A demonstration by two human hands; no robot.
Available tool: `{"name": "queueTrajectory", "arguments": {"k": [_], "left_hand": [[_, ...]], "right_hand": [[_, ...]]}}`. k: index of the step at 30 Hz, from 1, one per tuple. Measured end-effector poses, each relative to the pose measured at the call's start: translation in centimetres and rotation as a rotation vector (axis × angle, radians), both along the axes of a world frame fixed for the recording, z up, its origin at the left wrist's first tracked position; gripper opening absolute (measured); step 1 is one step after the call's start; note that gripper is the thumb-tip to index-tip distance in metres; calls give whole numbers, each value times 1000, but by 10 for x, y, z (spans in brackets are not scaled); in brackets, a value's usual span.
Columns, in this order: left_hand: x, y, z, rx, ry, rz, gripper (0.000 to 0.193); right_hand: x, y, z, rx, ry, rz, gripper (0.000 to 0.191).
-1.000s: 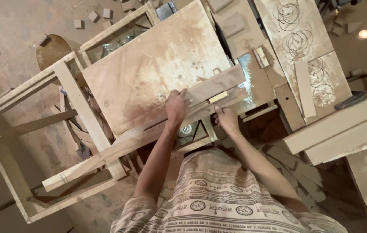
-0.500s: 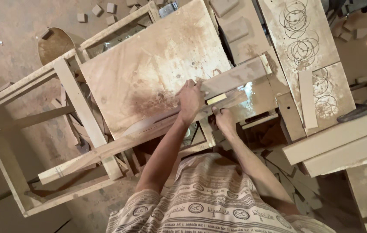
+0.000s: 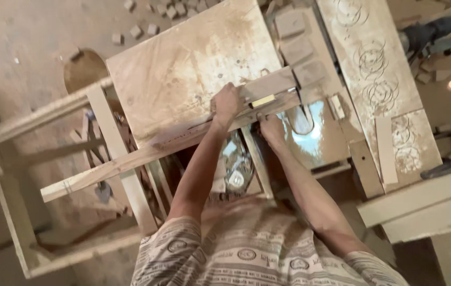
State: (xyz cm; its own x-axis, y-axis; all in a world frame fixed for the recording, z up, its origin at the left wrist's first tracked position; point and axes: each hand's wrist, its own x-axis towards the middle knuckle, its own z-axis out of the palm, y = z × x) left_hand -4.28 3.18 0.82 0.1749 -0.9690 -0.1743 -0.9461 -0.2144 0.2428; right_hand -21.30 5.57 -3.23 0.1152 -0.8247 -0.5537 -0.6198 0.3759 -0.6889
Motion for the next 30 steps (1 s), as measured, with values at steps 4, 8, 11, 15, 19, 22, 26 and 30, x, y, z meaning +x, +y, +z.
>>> {"name": "queueTrajectory", "arguments": {"k": [4,8,11,15,19,22,26,30], "left_hand": [[-45,63,-24,300,-49,10,40],[-54,139,-31,-138,266,-68,35],[-66,163,-33,-144,256,2,37],[-97,144,-37,-157,193,5,39],[-119,116,-34,-130,200,-32,38],[-107,112,-30,-138,302,-82,40],[-89,96,-25,110,451,-113,39],[-90,86,-28,163,431,-131,36]], "right_hand": [[-55,68,-26,-31,-289,-68,48],[-107,122,-38,116,-134,-38,52],[-118,132,-38,153,-162,-46,53],[-115,128,-36,98,-71,7,61],[-114,127,-35,70,-70,-3,58],[-116,127,-33,119,-135,-40,56],[-115,126,-29,162,-178,-89,53],[-112,124,-24,185,-187,-95,50]]}}
